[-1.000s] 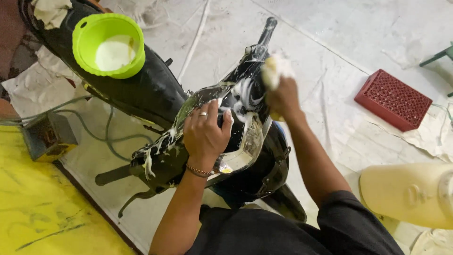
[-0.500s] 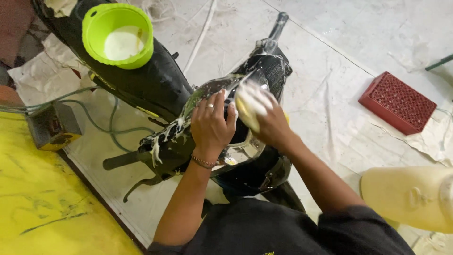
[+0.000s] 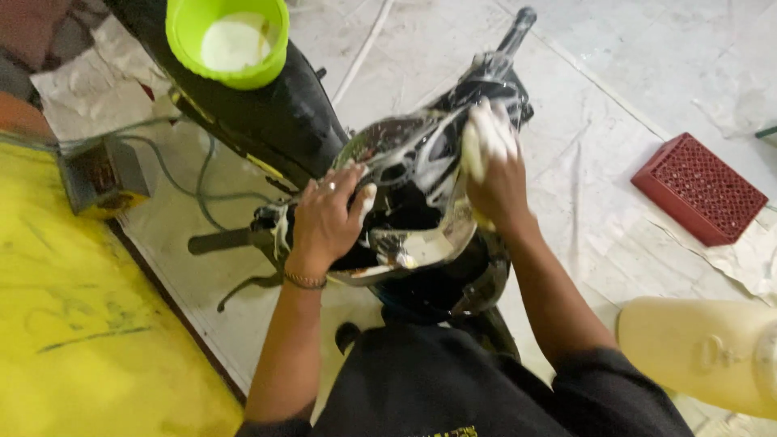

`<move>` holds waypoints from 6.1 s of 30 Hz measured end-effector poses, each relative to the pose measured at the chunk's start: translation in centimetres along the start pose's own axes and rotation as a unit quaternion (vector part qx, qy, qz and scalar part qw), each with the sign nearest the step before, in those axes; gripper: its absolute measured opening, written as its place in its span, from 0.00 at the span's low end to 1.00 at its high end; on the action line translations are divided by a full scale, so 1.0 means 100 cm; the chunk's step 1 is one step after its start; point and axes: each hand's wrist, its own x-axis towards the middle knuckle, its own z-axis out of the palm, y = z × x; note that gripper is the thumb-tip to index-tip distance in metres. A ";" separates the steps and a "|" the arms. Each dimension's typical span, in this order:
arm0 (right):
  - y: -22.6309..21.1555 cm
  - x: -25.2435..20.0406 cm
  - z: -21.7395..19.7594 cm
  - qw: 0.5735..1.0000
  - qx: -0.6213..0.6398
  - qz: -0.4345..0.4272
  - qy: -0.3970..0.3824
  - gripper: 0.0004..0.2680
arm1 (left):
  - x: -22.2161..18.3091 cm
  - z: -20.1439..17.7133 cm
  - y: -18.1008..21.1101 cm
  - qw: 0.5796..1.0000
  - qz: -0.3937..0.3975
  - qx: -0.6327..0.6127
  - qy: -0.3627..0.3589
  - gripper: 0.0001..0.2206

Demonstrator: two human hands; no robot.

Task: The person scrubs the front dashboard, handlebars, and headlight of a black motorcycle using a yellow sponge soaked in soapy water. The person repeatedly dips the sponge into a green bucket to maintain the lather while cleaning the vehicle's front section.

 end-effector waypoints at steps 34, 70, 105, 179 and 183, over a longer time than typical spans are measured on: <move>-0.014 0.000 0.030 0.968 -0.121 -0.212 0.051 0.06 | -0.004 -0.014 -0.025 0.973 0.042 -0.186 -0.131 0.28; -0.040 0.007 0.032 0.971 -0.036 -0.233 0.023 0.08 | -0.009 -0.017 -0.008 0.988 -0.022 -0.155 -0.019 0.32; 0.172 -0.024 0.077 0.967 -0.171 0.185 0.024 0.16 | 0.069 0.055 0.058 0.975 0.073 0.106 0.182 0.21; -0.153 -0.086 0.135 0.965 -0.202 -0.038 0.165 0.09 | -0.051 -0.024 -0.185 0.983 0.162 -0.006 0.086 0.23; -0.197 -0.117 0.162 0.988 -0.133 -0.056 0.054 0.04 | -0.049 -0.028 -0.186 0.982 0.166 -0.011 0.089 0.21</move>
